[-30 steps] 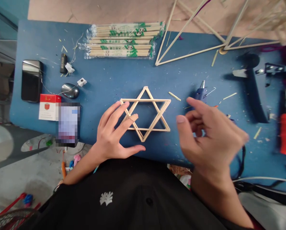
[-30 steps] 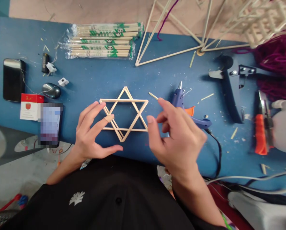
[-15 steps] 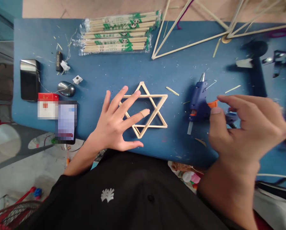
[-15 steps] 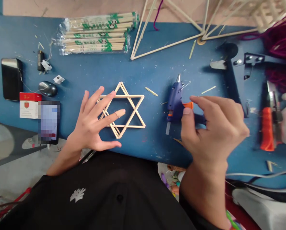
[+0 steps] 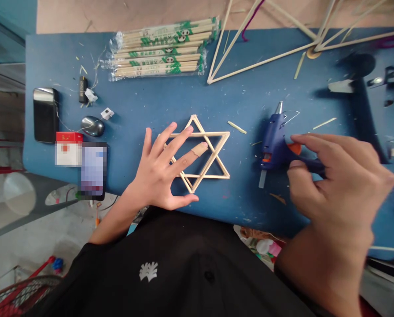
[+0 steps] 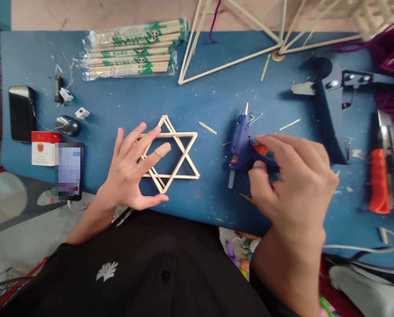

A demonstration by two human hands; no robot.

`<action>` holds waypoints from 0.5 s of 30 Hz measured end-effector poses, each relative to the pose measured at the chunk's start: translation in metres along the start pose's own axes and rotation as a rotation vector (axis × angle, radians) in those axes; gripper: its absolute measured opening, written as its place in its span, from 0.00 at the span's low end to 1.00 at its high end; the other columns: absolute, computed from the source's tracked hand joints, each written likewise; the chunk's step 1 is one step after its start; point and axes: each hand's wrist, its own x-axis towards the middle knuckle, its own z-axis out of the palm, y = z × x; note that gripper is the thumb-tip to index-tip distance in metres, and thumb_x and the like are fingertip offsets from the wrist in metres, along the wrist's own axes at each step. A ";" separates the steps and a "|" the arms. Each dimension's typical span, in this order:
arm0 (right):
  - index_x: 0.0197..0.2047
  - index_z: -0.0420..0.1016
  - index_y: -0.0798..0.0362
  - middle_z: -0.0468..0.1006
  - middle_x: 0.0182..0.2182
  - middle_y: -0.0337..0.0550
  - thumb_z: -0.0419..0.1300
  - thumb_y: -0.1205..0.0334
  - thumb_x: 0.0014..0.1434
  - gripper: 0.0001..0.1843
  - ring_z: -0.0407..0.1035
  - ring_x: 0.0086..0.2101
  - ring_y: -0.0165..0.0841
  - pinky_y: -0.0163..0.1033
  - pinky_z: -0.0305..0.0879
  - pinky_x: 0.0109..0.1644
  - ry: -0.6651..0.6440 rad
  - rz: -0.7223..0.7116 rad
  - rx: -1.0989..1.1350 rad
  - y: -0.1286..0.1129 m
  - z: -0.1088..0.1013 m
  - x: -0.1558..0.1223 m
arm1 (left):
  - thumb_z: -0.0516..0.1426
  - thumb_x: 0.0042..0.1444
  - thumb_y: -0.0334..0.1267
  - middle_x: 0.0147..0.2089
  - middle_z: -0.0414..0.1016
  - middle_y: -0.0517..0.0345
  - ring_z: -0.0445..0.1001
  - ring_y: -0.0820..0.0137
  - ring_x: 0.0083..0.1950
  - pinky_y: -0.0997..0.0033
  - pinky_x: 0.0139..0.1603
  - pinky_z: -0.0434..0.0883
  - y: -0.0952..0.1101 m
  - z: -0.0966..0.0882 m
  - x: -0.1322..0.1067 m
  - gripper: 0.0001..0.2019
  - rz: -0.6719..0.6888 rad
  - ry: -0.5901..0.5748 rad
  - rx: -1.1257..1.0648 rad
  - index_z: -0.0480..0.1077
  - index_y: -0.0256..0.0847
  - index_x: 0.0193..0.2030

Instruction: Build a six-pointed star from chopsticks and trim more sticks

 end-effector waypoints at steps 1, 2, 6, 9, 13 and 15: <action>0.51 0.85 0.48 0.89 0.44 0.51 0.64 0.65 0.55 0.20 0.84 0.41 0.49 0.50 0.80 0.48 -0.026 -0.017 0.004 0.000 -0.003 0.001 | 0.71 0.47 0.66 0.81 0.61 0.44 0.56 0.31 0.81 0.25 0.81 0.39 0.000 0.000 0.000 0.53 0.002 -0.005 0.007 0.63 0.53 0.77; 0.53 0.84 0.49 0.88 0.45 0.51 0.64 0.65 0.57 0.20 0.84 0.42 0.49 0.50 0.81 0.49 -0.065 -0.028 0.011 -0.001 -0.006 0.002 | 0.71 0.47 0.65 0.81 0.61 0.44 0.56 0.31 0.81 0.26 0.81 0.39 0.000 -0.001 0.000 0.52 0.004 -0.012 0.018 0.63 0.53 0.77; 0.62 0.78 0.53 0.85 0.51 0.56 0.60 0.64 0.63 0.24 0.82 0.49 0.53 0.57 0.80 0.54 -0.268 -0.060 0.028 -0.005 -0.018 0.005 | 0.68 0.51 0.65 0.81 0.62 0.45 0.58 0.35 0.81 0.27 0.82 0.39 0.002 -0.002 -0.001 0.50 0.007 -0.033 0.078 0.61 0.52 0.78; 0.66 0.75 0.54 0.84 0.53 0.57 0.61 0.63 0.63 0.28 0.81 0.50 0.55 0.59 0.80 0.55 -0.319 -0.096 0.034 -0.003 -0.023 0.006 | 0.67 0.50 0.65 0.81 0.62 0.47 0.58 0.36 0.80 0.28 0.82 0.39 0.003 -0.001 -0.001 0.50 -0.001 -0.043 0.106 0.61 0.53 0.78; 0.72 0.70 0.44 0.83 0.57 0.52 0.63 0.64 0.61 0.36 0.80 0.53 0.56 0.62 0.80 0.57 -0.370 -0.072 0.043 -0.001 -0.026 0.007 | 0.68 0.49 0.65 0.80 0.63 0.49 0.59 0.37 0.79 0.29 0.82 0.39 0.003 0.000 -0.001 0.50 -0.009 -0.046 0.122 0.61 0.54 0.77; 0.75 0.65 0.34 0.81 0.59 0.47 0.61 0.65 0.62 0.39 0.78 0.55 0.57 0.64 0.78 0.60 -0.419 -0.025 0.047 0.000 -0.027 0.007 | 0.68 0.49 0.64 0.80 0.63 0.50 0.60 0.37 0.79 0.29 0.82 0.39 0.003 0.001 -0.002 0.50 -0.008 -0.042 0.119 0.60 0.55 0.78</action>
